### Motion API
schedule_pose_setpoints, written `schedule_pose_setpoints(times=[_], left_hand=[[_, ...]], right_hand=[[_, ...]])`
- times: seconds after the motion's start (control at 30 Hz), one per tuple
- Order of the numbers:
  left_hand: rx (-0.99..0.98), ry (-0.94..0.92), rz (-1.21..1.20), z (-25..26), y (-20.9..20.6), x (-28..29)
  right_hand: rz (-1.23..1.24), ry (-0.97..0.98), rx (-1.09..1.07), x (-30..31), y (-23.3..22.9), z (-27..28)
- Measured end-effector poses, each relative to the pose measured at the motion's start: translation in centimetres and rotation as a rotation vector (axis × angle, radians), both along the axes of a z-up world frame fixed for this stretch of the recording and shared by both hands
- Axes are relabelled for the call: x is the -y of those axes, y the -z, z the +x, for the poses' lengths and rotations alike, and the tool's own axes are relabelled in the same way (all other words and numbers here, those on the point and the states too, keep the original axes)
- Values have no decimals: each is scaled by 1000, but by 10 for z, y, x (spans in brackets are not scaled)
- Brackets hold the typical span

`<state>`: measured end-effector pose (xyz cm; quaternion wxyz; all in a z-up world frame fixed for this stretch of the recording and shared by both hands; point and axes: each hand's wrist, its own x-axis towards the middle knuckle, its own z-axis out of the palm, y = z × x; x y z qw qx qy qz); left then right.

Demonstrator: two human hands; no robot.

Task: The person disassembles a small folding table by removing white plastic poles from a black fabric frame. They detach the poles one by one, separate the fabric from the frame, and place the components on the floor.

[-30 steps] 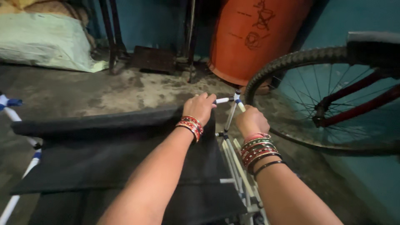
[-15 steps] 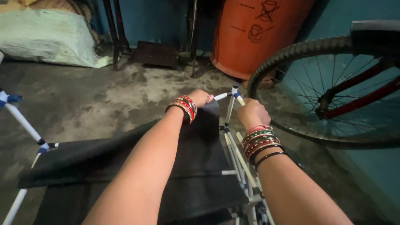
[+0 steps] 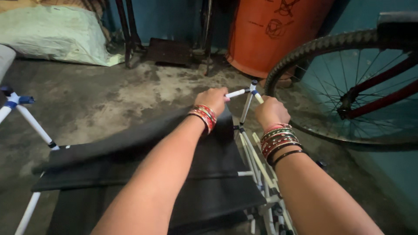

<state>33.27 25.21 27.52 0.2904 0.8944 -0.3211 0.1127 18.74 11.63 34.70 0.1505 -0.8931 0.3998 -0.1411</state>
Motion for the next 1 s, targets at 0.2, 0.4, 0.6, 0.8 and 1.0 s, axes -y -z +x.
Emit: schedule_pose_setpoints(times=[0.2,0.4,0.6,0.8,1.0], left_hand=[[-22,163,-122,24,35,-20],[83,271,125,-45,52,-34],[23,264,383,-112,68,-99],[139,327,497,-142,71,-156],[154,328,438,-150,46,-138]], right_hand=[[-26,-8,-11,9,1,1],[-118,-127,-31,7,14,-5],[-857,-342,8,-25,68,-48],[-323,-496,-192,-56,167,-101],[-374,-517,4,-56,158,-128]])
